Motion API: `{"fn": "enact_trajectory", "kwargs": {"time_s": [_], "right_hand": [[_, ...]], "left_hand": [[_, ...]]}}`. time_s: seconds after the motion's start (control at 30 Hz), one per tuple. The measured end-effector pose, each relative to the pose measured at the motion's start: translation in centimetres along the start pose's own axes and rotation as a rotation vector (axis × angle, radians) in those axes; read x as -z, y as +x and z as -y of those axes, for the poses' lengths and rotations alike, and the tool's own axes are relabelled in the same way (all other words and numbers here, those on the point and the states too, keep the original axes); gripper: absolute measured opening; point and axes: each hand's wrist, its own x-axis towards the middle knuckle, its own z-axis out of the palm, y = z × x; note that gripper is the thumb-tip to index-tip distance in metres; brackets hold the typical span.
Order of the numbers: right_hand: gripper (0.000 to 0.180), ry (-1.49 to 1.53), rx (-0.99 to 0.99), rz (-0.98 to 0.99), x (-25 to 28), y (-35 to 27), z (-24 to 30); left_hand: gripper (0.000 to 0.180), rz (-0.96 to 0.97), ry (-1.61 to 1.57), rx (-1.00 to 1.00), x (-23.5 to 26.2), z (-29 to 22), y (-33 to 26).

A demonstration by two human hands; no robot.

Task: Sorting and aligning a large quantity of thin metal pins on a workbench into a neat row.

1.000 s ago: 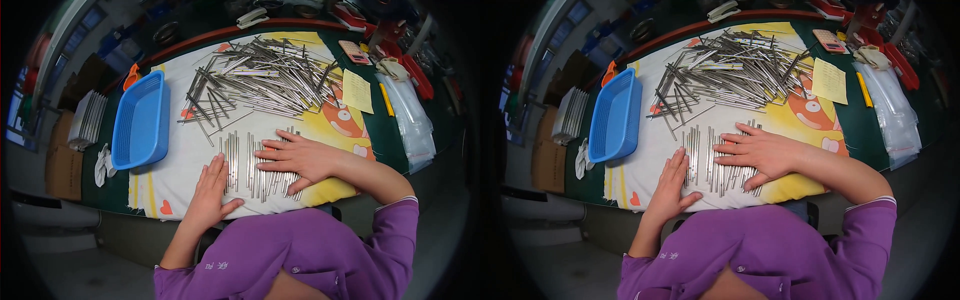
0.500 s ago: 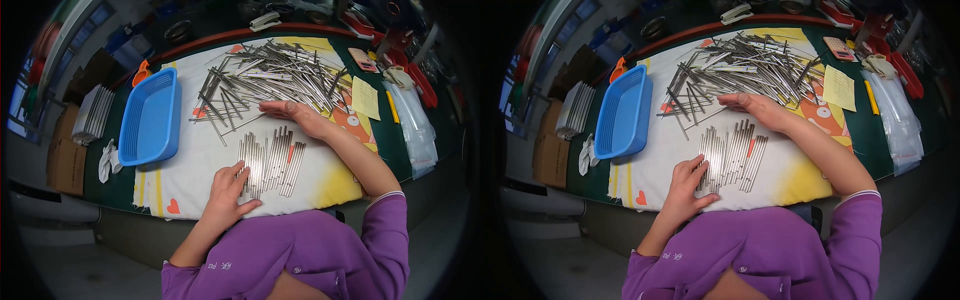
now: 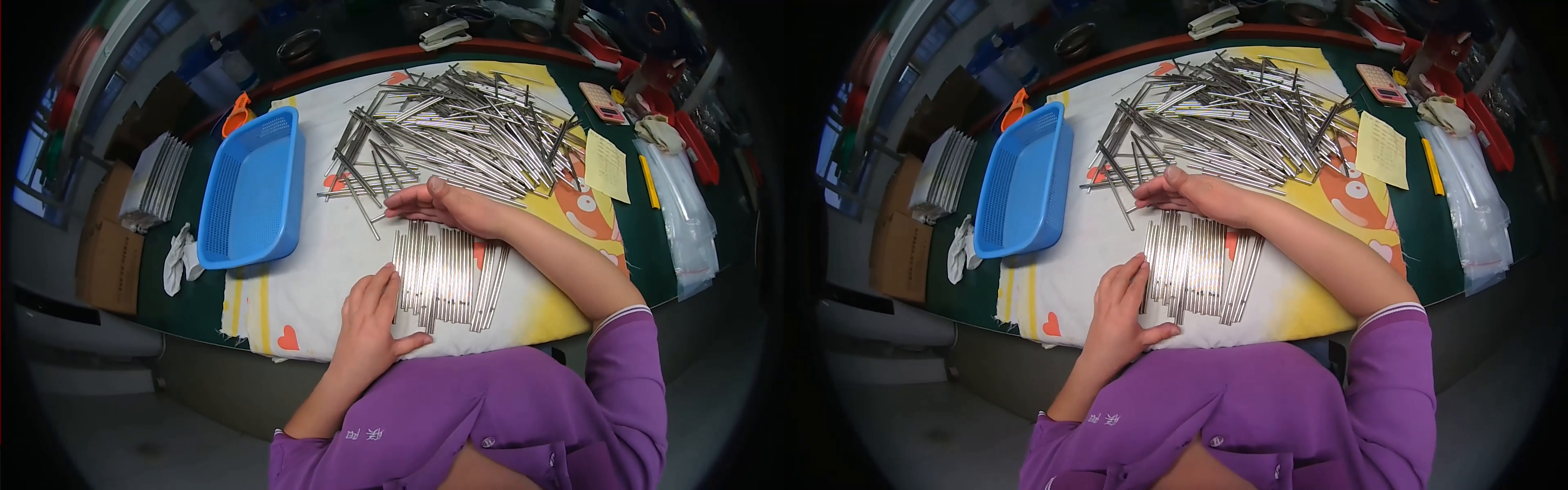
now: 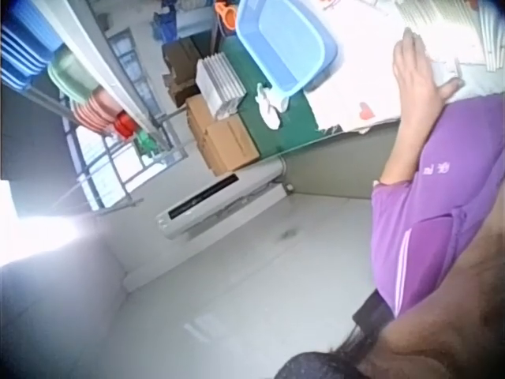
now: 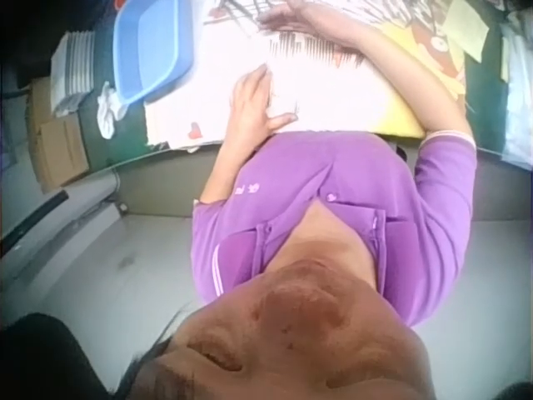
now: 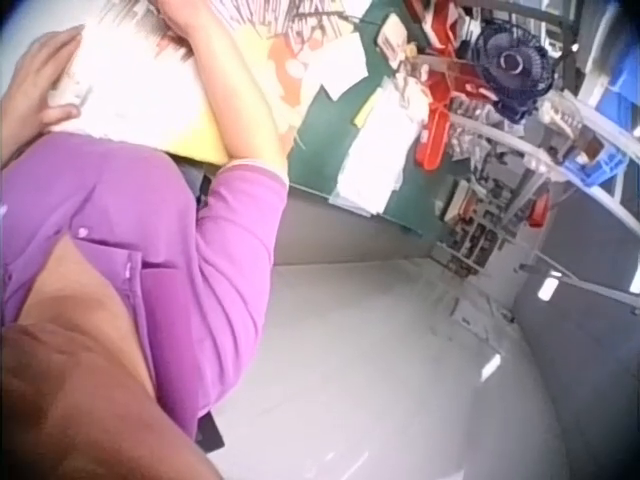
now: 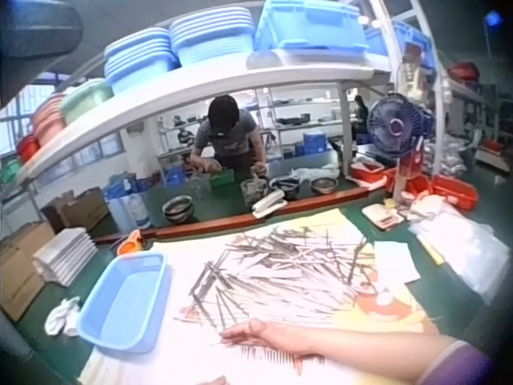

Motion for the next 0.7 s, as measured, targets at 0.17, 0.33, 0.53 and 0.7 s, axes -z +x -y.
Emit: {"fn": "enact_trajectory", "kwargs": {"time_s": [0.17, 0.33, 0.53, 0.7], "right_hand": [[0.067, 0.068, -0.087, 0.195, -1.2, 1.6, -0.4], [0.06, -0.069, -0.084, 0.09, -0.8, -0.4, 0.9], [0.078, -1.405, 0.094, 0.077, -1.3, -8.8, 2.0], [0.081, -1.481, 0.113, 0.098, -2.2, -9.6, 0.8]], "left_hand": [[0.082, -0.035, 0.004, 0.05, -0.1, -0.1, 0.0], [0.084, -0.018, -0.019, -0.016, 0.0, -0.6, 0.1], [0.076, 0.231, 0.106, -0.211, -0.6, -1.1, 1.6], [0.078, 0.286, 0.14, -0.195, -0.5, -0.7, 1.5]]}}
